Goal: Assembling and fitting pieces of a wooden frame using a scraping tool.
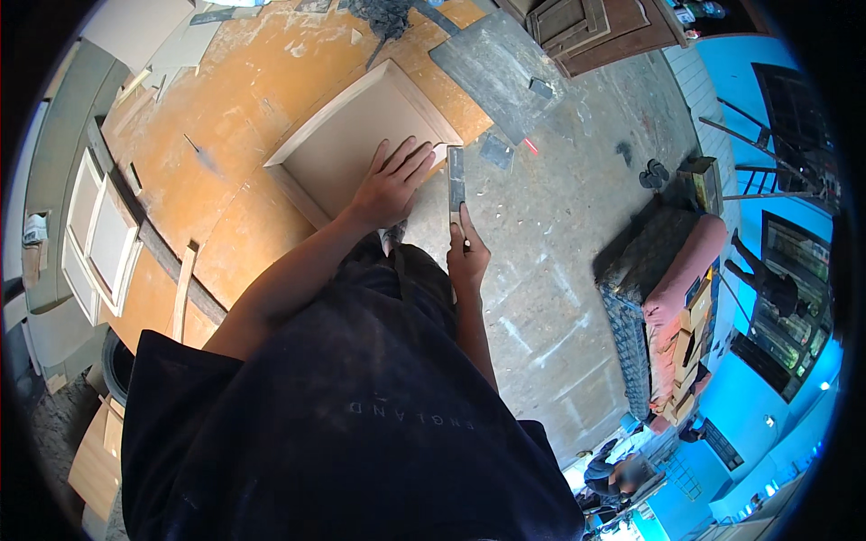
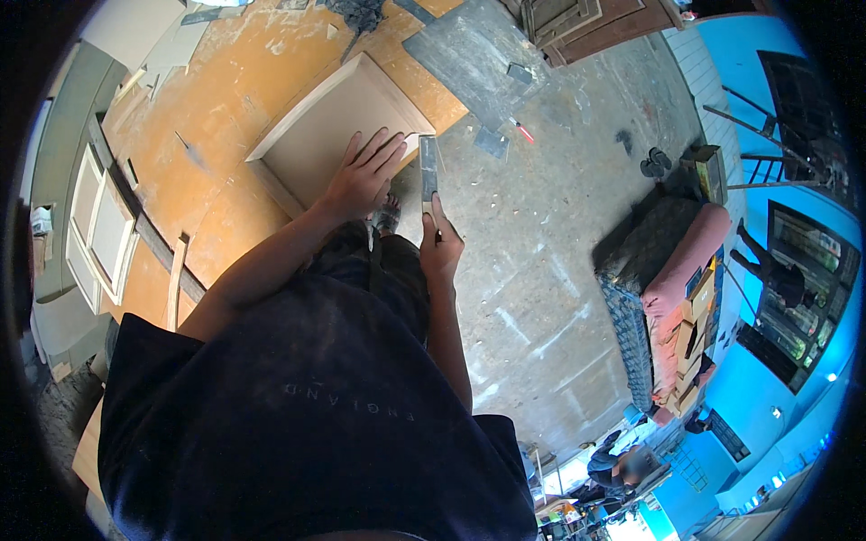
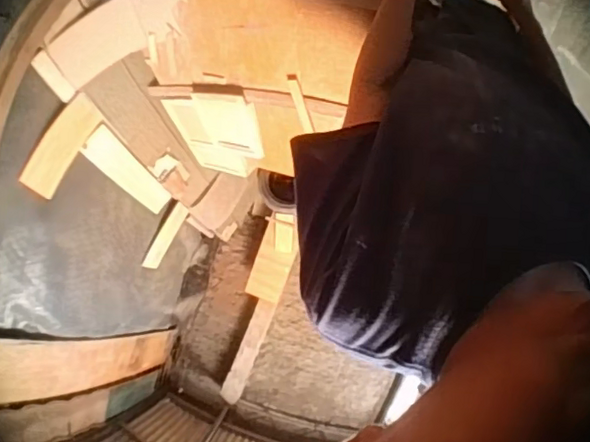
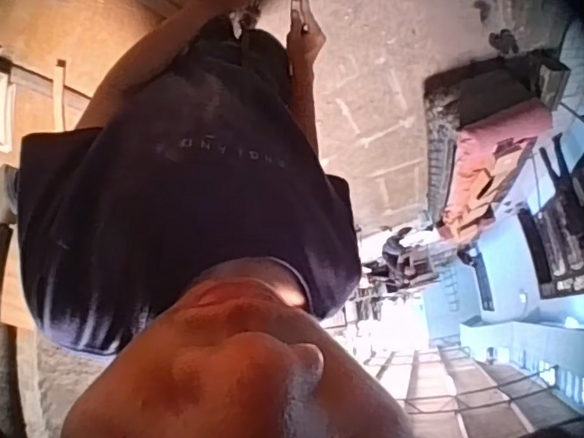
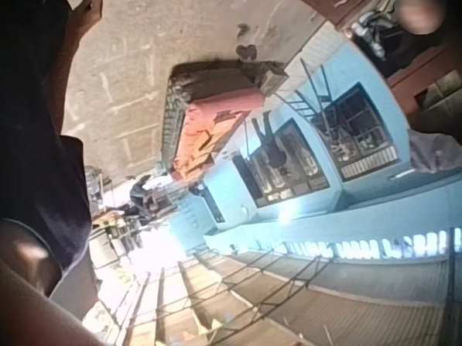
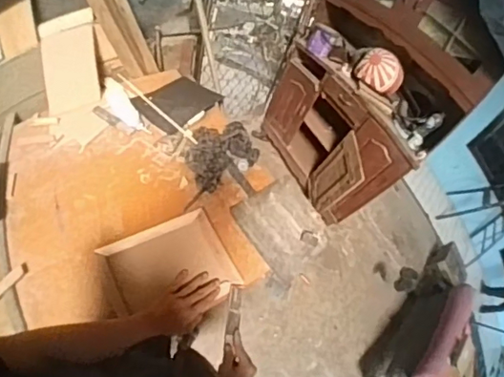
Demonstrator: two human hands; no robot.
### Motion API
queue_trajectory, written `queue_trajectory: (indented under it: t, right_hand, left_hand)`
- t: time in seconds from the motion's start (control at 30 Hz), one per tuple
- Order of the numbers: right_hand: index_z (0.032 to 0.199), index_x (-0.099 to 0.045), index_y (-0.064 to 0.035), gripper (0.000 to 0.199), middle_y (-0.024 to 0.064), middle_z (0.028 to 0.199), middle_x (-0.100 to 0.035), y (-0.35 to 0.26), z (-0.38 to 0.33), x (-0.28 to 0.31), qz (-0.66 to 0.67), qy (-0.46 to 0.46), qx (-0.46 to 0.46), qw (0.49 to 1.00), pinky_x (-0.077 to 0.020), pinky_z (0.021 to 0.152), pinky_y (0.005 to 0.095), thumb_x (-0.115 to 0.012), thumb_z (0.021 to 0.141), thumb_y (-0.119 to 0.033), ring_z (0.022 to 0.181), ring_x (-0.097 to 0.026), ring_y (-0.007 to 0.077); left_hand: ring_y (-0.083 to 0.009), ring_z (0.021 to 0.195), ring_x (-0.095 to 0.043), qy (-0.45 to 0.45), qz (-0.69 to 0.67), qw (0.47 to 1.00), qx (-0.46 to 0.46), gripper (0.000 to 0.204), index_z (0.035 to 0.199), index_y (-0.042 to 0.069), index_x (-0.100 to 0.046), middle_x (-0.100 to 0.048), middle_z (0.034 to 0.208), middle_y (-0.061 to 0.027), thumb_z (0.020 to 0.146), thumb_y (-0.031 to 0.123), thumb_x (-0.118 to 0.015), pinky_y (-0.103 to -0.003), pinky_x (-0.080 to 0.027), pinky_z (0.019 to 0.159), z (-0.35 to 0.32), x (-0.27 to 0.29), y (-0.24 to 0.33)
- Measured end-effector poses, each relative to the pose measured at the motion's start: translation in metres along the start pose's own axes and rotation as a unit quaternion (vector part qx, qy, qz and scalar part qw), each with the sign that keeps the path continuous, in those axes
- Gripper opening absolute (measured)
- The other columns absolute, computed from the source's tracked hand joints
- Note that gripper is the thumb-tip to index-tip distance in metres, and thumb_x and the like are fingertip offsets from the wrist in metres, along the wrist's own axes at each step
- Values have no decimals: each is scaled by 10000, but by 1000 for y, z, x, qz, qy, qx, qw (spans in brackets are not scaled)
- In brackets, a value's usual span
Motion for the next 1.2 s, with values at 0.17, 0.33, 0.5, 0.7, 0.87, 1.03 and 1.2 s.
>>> queue_trajectory:
  t: [0.17,0.33,0.5,0.7,0.87,1.03,1.2]
  right_hand:
    - [1345,-637,-47,405,159,782,-669,-15,-4,-4,-42,-14,39,998,-478,611,315,-642,942,-8,628,-574,183]
    - [1339,-644,-54,421,169,737,-644,-23,-2,-7,-38,13,91,995,-479,590,342,-651,924,14,606,-594,231]
    - [1334,-643,-41,379,205,856,-708,-30,12,-16,-104,-5,85,991,-502,617,317,-631,955,-36,637,-631,202]
    - [1323,-662,-107,375,225,743,-640,-50,84,-50,-79,43,112,990,-499,596,438,-619,954,-161,634,-623,384]
    - [1331,-653,-95,380,245,763,-647,-49,91,-57,-74,55,139,986,-514,613,431,-615,961,-173,661,-643,389]
    - [1329,-643,-42,368,233,1017,-719,-35,37,-30,-94,-5,77,993,-551,710,360,-637,964,-86,826,-734,319]
    - [1324,-646,-42,379,231,873,-707,-41,61,-34,-84,33,109,990,-546,667,414,-641,949,-97,747,-696,371]
  left_hand:
    - [-292,1446,-357,-4,-20,1000,3,603,1435,39,-494,-439,1538,-97,845,145,-567,-573,-208,1189,2,2,-1]
    - [-286,1450,-350,-13,-31,999,7,601,1432,47,-494,-433,1541,-93,843,131,-585,-563,-201,1194,2,3,1]
    - [-280,1450,-351,-15,-44,999,12,603,1422,54,-499,-437,1530,-88,833,115,-613,-562,-212,1188,1,2,-2]
    - [-285,1442,-370,-11,-55,998,4,600,1407,65,-504,-445,1521,-91,827,126,-647,-563,-228,1178,4,2,2]
    - [-288,1438,-377,6,-59,998,10,570,1393,63,-511,-459,1502,-95,841,120,-640,-565,-239,1172,2,1,0]
    - [-289,1439,-377,1,-58,998,17,554,1387,61,-521,-454,1503,-98,847,118,-631,-565,-240,1177,3,4,3]
    - [-287,1445,-372,-11,-64,998,24,573,1404,75,-510,-442,1512,-95,846,116,-630,-562,-241,1184,5,7,4]
Point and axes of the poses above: each hand's wrist, its own z-axis towards the middle knuckle, its own x-axis out of the back of the hand, y = z × x, the point moved 2 cm from there along z, towards the middle knuckle
